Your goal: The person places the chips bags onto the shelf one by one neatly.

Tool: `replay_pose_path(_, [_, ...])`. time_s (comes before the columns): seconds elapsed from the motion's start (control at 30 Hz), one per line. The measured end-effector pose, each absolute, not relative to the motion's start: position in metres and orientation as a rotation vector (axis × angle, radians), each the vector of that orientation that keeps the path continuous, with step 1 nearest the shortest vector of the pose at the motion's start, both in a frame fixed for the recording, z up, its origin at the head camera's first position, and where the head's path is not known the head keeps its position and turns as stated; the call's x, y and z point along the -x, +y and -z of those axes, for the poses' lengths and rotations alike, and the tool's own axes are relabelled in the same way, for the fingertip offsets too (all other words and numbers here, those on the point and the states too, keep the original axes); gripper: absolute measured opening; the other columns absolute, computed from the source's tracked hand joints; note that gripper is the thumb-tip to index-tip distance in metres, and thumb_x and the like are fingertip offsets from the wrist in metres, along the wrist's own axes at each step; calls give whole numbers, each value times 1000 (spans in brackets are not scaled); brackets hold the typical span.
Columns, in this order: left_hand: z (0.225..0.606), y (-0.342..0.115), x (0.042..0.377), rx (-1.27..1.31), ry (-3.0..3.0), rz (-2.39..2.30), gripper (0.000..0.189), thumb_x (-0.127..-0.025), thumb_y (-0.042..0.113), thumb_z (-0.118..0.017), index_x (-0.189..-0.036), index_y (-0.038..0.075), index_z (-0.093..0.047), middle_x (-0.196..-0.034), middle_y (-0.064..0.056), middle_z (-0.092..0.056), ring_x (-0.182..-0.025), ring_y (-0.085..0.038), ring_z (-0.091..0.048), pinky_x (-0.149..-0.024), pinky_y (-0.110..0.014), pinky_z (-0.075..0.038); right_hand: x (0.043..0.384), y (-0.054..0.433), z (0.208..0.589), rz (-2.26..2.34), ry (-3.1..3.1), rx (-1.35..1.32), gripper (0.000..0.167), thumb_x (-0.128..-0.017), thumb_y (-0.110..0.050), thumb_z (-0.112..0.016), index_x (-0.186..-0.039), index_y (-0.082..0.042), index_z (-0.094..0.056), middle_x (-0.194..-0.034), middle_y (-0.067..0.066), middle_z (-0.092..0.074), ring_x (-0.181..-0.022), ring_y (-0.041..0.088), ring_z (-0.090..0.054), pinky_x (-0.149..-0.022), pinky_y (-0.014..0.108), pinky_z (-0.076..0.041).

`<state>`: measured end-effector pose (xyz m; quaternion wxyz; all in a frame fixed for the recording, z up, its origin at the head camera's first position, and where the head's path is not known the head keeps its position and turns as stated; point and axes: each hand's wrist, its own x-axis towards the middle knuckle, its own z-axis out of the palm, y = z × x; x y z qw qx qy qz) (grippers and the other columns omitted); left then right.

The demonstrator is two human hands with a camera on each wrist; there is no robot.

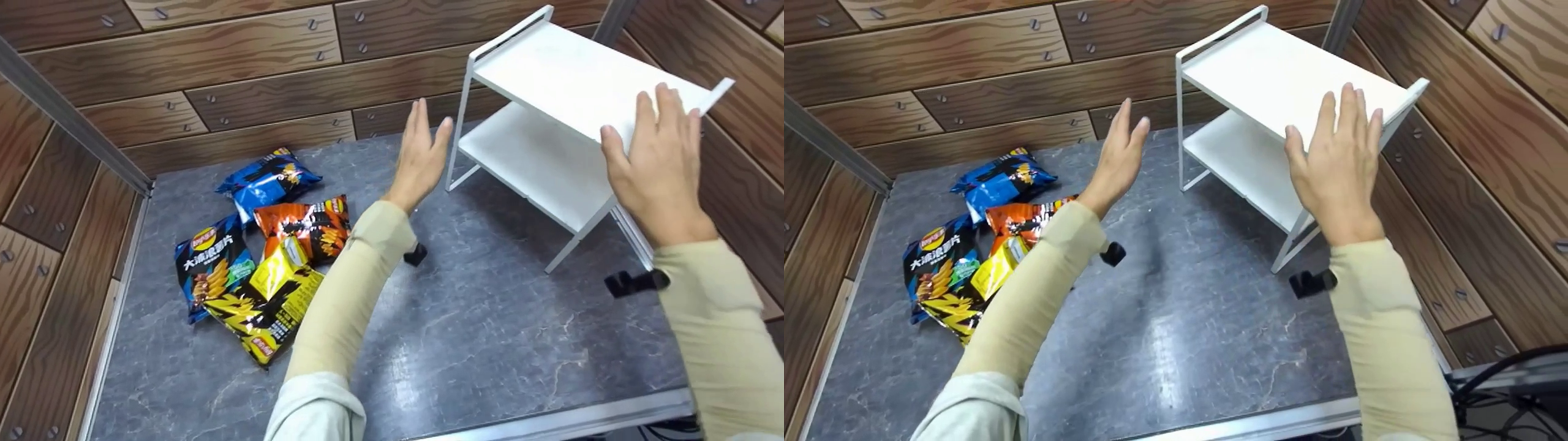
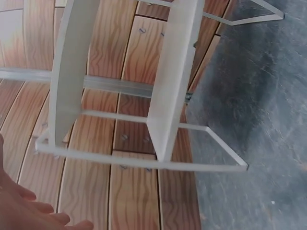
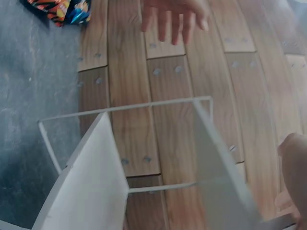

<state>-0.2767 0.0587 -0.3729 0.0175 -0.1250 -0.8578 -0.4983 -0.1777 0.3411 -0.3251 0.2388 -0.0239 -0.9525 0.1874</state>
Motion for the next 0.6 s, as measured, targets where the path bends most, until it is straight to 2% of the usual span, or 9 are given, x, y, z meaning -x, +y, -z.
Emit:
replay_pose_path(0.1, [366,76,283,391,-2672,1620,71,-104,50,-31,-161,16,-5,-169,-2,-5,-156,-17,-7,-126,-33,-10,186,344,327,-520,-2594,118,64,-103,-37,-36,-145,12,-36,-157,32,-27,-151,44,-18,-126,52,1])
replay_pose_path(0.17, [362,87,287,387,-2687,1665,72,-104,51,-31,-161,17,-4,-169,-1,-5,-156,-16,-7,-126,-31,-10,188,345,329,-504,-2564,147,58,-103,-32,-37,-140,13,-44,-151,33,-37,-147,46,-27,-126,51,-2])
replay_pose_path(0.27, [356,102,295,369,-2718,1665,72,-104,51,-30,-161,16,-4,-169,-1,-5,-156,-15,-6,-126,-28,-8,189,344,333,-417,-2486,137,45,-100,-22,-42,-119,15,-60,-131,34,-57,-134,49,-44,-124,54,-11])
replay_pose_path(0.4, [348,113,309,350,-2755,1611,71,-104,50,-30,-161,16,-3,-169,-1,-5,-155,-14,-7,-125,-23,-7,189,341,338,-298,-2400,99,32,-92,-10,-46,-94,15,-66,-107,32,-68,-118,51,-55,-120,59,-21])
replay_pose_path(0.6, [335,122,325,384,-2764,1557,68,-106,46,-30,-161,20,-2,-168,2,-10,-154,-10,-12,-123,-19,-12,191,334,341,-236,-2383,73,29,-87,-5,-46,-94,15,-66,-108,31,-69,-114,51,-57,-117,61,-25])
